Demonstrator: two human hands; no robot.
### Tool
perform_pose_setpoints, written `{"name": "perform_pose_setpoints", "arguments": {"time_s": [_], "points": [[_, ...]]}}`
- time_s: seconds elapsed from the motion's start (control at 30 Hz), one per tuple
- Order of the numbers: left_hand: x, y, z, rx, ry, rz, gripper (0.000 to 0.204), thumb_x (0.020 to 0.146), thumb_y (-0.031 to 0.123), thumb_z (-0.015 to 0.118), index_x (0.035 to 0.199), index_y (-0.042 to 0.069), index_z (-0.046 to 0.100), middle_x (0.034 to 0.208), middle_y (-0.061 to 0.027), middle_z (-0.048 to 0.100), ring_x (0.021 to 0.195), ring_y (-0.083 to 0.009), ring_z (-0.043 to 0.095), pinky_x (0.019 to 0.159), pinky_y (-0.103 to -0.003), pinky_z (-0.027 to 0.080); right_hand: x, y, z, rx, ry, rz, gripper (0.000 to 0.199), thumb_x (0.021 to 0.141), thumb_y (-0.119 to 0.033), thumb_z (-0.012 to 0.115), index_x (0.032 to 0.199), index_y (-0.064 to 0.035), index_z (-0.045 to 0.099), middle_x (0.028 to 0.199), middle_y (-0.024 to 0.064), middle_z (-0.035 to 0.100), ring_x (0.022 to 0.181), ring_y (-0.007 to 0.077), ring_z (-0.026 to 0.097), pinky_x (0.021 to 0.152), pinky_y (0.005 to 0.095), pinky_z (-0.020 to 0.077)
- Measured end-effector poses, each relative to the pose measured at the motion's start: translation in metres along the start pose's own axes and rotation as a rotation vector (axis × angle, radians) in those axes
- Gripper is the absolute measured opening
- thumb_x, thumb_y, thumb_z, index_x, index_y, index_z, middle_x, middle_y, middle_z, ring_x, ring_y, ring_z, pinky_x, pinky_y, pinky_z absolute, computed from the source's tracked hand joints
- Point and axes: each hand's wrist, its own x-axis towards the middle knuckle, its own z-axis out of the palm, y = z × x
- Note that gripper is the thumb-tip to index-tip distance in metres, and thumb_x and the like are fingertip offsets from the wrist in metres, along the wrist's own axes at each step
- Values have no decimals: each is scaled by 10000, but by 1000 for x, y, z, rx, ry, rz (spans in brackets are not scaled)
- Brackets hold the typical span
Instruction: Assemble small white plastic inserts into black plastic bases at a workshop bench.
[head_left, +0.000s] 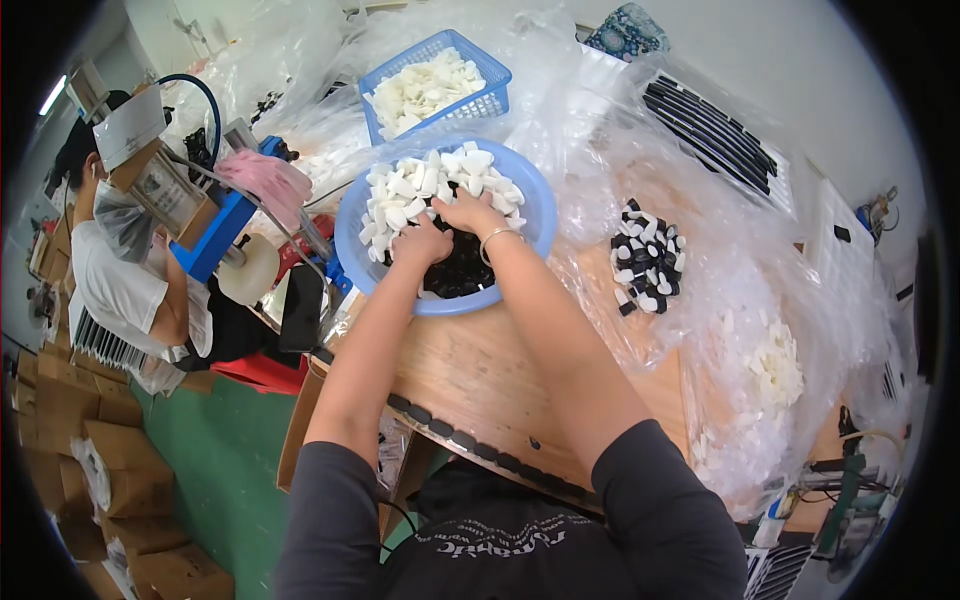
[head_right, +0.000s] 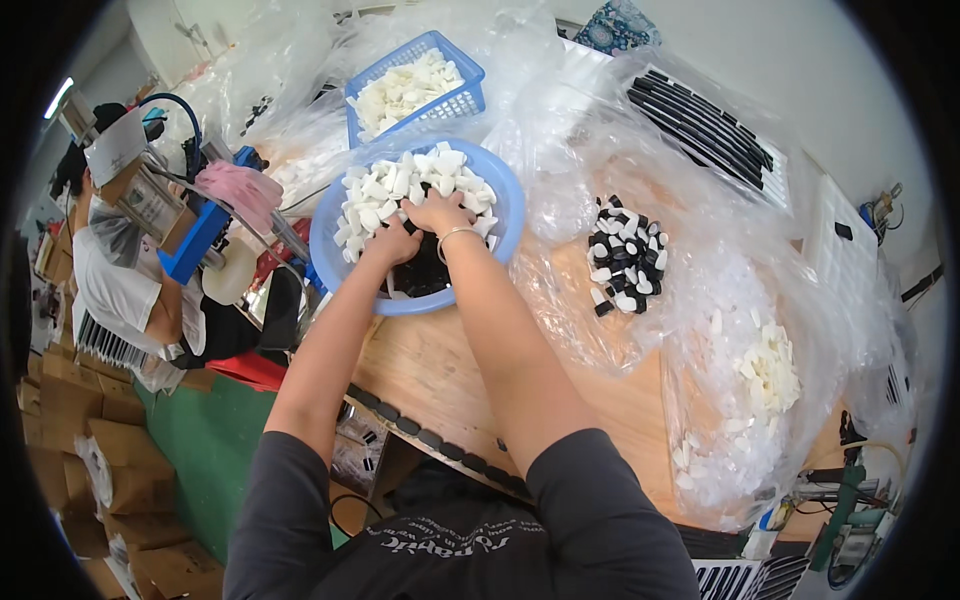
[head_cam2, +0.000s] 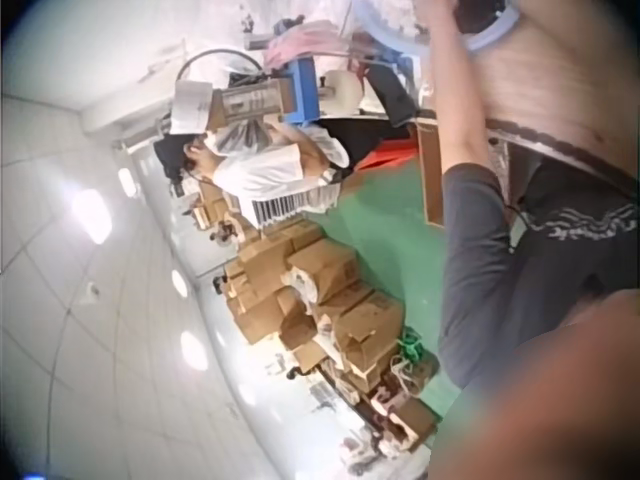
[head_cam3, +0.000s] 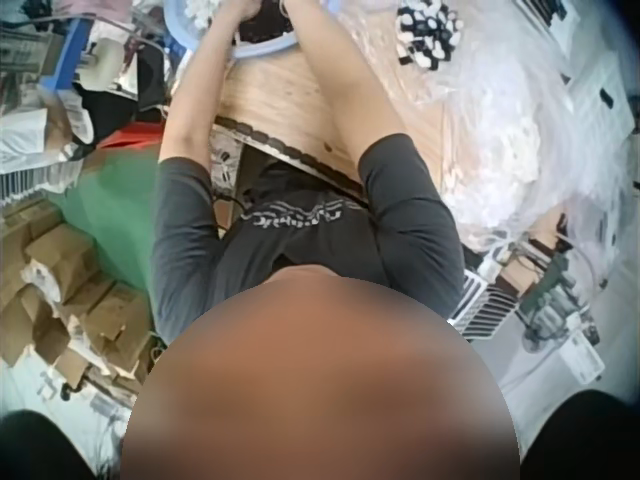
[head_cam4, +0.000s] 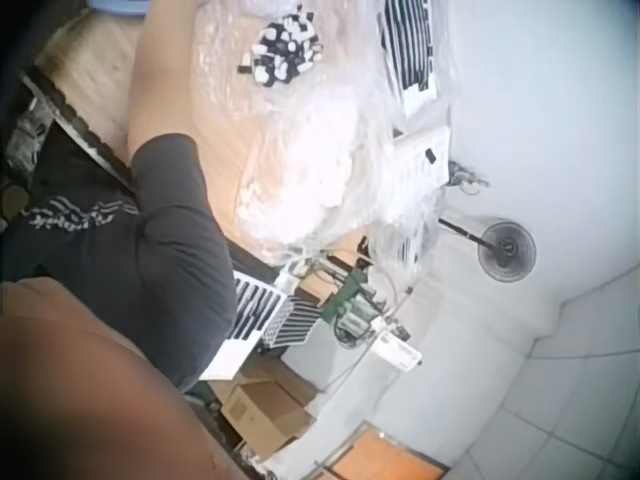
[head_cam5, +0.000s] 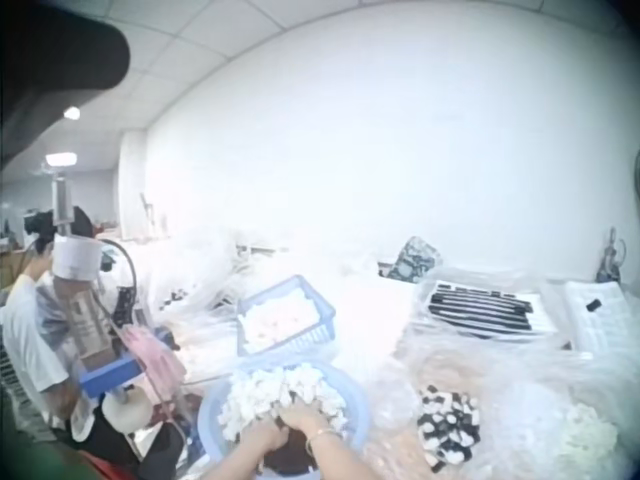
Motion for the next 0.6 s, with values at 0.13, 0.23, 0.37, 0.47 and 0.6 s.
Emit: {"name": "perform_pose_setpoints", "arguments": {"time_s": [0.13, 0.23, 0.37, 0.47, 0.6], "points": [[14, 5, 5, -209, -7, -15, 827, 877, 577, 444, 1492, 114, 141, 1467, -265, 294, 1346, -454, 290, 1069, -577, 243, 7, 20, 6, -81, -24, -11, 923, 783, -762, 365, 1471, -150, 317, 1531, 243, 160, 1426, 411, 103, 1125, 546, 59], [22, 13, 11, -594, 32, -153, 871, 843, 644, 447, 1503, 186, 111, 1509, -257, 192, 1368, -475, 205, 1077, -602, 184, 9, 13, 1, 61, -18, 117, 938, 778, -771, 368, 1469, -138, 319, 1532, 235, 172, 1426, 411, 96, 1128, 542, 60], [28, 17, 13, -836, 63, -183, 889, 812, 661, 488, 1487, 195, 145, 1498, -260, 210, 1343, -475, 260, 1078, -561, 231, 3, 9, -1, 388, -97, 39, 878, 835, -720, 346, 1451, -95, 350, 1449, 210, 372, 1386, 379, 246, 1089, 575, 180], [25, 2, 13, -1262, 18, -154, 770, 864, 431, 571, 1474, 149, 194, 1337, -260, 449, 1189, -343, 489, 978, -407, 415, -33, -1, 1, 755, -236, 84, 807, 895, -615, 381, 1365, 39, 420, 1335, 215, 495, 1204, 388, 473, 1006, 482, 359], [18, 27, 9, -1482, -39, -87, 709, 891, 366, 554, 1472, 149, 209, 1317, -247, 469, 1150, -316, 508, 951, -398, 433, 9, 23, 10, 886, -168, -35, 681, 910, -547, 427, 1367, -42, 449, 1238, 198, 566, 1076, 329, 571, 908, 513, 427]]}}
